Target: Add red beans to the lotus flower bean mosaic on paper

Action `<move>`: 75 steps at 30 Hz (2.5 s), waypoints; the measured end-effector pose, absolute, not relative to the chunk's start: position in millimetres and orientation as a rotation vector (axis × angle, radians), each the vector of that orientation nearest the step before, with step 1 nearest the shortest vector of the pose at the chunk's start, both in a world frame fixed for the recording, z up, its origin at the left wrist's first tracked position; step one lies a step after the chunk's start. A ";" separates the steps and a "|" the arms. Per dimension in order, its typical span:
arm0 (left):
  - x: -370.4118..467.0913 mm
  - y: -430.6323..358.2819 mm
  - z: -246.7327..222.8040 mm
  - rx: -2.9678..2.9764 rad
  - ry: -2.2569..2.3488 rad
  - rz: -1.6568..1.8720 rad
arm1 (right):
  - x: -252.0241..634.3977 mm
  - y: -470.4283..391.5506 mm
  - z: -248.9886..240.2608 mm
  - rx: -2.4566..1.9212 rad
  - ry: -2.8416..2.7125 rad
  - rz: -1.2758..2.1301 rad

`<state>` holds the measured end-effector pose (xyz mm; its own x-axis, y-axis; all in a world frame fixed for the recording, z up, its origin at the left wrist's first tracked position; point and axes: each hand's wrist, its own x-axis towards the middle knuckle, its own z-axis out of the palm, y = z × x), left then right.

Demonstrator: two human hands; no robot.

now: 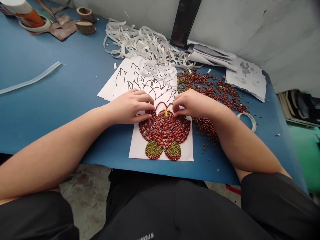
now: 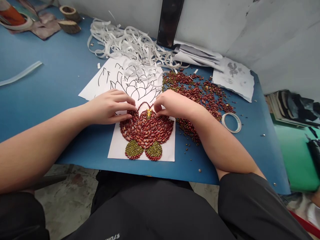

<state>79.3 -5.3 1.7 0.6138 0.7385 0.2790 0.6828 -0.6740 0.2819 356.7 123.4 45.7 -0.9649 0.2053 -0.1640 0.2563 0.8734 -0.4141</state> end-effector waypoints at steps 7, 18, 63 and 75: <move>79.7 -5.5 1.5 2.686 1.189 0.557 | 358.5 121.9 51.8 0.327 2.917 -0.664; 79.6 -5.2 1.7 2.708 1.189 0.550 | 355.4 117.4 50.4 0.350 2.920 -0.631; 76.5 -3.4 5.1 2.720 1.173 0.584 | 478.8 87.4 31.6 0.999 3.034 -0.464; 73.7 -3.0 5.9 2.738 1.195 0.593 | 489.1 83.1 13.5 1.152 3.261 -0.487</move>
<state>73.7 -3.0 5.9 0.6170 0.7225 0.3118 0.6852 -0.6881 0.2386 489.1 83.1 13.5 -0.7283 0.6449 0.2318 0.5491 0.7515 -0.3657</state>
